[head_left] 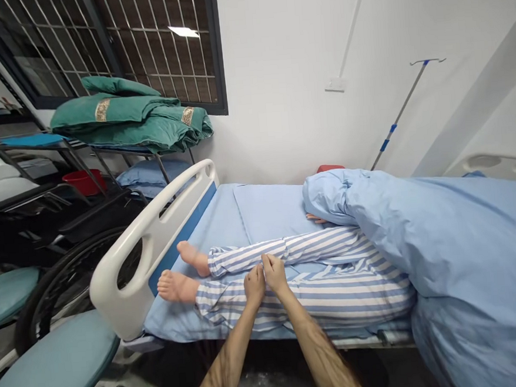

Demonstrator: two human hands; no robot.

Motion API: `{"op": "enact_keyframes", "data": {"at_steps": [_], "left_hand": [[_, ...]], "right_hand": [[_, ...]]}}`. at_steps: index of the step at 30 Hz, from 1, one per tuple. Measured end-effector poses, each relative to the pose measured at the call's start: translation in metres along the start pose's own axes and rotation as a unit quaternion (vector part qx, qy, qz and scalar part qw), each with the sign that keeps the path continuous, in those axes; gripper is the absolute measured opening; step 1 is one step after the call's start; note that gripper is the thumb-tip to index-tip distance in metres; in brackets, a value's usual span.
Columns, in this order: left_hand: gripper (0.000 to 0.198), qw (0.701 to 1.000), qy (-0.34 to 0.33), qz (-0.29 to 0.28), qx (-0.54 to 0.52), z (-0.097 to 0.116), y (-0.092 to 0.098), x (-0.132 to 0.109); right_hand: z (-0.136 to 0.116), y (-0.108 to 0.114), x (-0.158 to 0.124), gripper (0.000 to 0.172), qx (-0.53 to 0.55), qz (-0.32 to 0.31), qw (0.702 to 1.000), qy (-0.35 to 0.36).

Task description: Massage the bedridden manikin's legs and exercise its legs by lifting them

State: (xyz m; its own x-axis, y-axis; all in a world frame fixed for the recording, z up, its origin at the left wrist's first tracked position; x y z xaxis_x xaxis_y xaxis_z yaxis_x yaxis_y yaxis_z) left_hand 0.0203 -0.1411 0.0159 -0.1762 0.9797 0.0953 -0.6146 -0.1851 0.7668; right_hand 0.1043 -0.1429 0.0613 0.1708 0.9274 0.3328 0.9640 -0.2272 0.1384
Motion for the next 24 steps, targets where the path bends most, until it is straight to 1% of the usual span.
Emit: {"op": "enact_keyframes", "data": {"at_steps": [3,5,8,11,13,15,18,20,22,24], "left_hand": [[0.029,0.999,-0.014,0.003,-0.033,-0.005,-0.007,0.001],[0.028,1.0,-0.01,0.008,-0.026,-0.007,-0.012,0.001],[0.025,1.0,0.007,0.005,-0.009,-0.006,-0.015,-0.001],[0.025,1.0,0.008,-0.004,-0.024,0.002,-0.009,-0.003],[0.032,0.998,0.002,-0.017,-0.057,0.012,-0.001,-0.005],[0.036,0.995,-0.019,-0.02,-0.094,0.028,0.011,-0.005],[0.039,0.988,-0.058,-0.008,-0.141,0.06,0.031,-0.004],[0.04,0.982,-0.074,-0.004,-0.176,0.081,0.04,-0.001],[0.041,0.975,-0.079,0.001,-0.209,0.097,0.044,0.002],[0.042,0.97,-0.067,0.009,-0.231,0.101,0.038,0.003]], "right_hand": [[0.045,-0.006,-0.021,0.043,-0.034,0.016,0.999,-0.026],[0.062,-0.008,-0.028,0.042,-0.048,0.032,0.998,-0.029],[0.069,-0.008,-0.027,0.042,-0.031,0.041,0.998,-0.043],[0.066,-0.006,-0.021,0.044,0.0,0.045,0.997,-0.056],[0.065,-0.004,-0.018,0.046,0.027,0.054,0.996,-0.061],[0.066,-0.001,-0.015,0.048,0.067,0.07,0.993,-0.067],[0.069,0.003,-0.01,0.05,0.132,0.084,0.984,-0.089],[0.072,0.005,-0.009,0.05,0.165,0.087,0.977,-0.105],[0.073,0.006,-0.008,0.049,0.191,0.097,0.969,-0.119],[0.075,0.009,-0.007,0.047,0.204,0.113,0.964,-0.131]]}}
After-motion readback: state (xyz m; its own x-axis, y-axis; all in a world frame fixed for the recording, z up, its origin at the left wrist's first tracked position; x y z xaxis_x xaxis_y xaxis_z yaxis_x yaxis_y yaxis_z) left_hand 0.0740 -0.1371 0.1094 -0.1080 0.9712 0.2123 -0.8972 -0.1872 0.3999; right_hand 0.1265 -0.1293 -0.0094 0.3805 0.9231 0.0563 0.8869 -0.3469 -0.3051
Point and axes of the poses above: each hand's wrist, its own x-axis towards the middle knuckle, its own y-axis out of the back of the hand, z = x × y, the point moved 1 cm from there along x, towards the middle knuckle, and after that the axes turned 8 degrees about x, right-handed, at the moved point
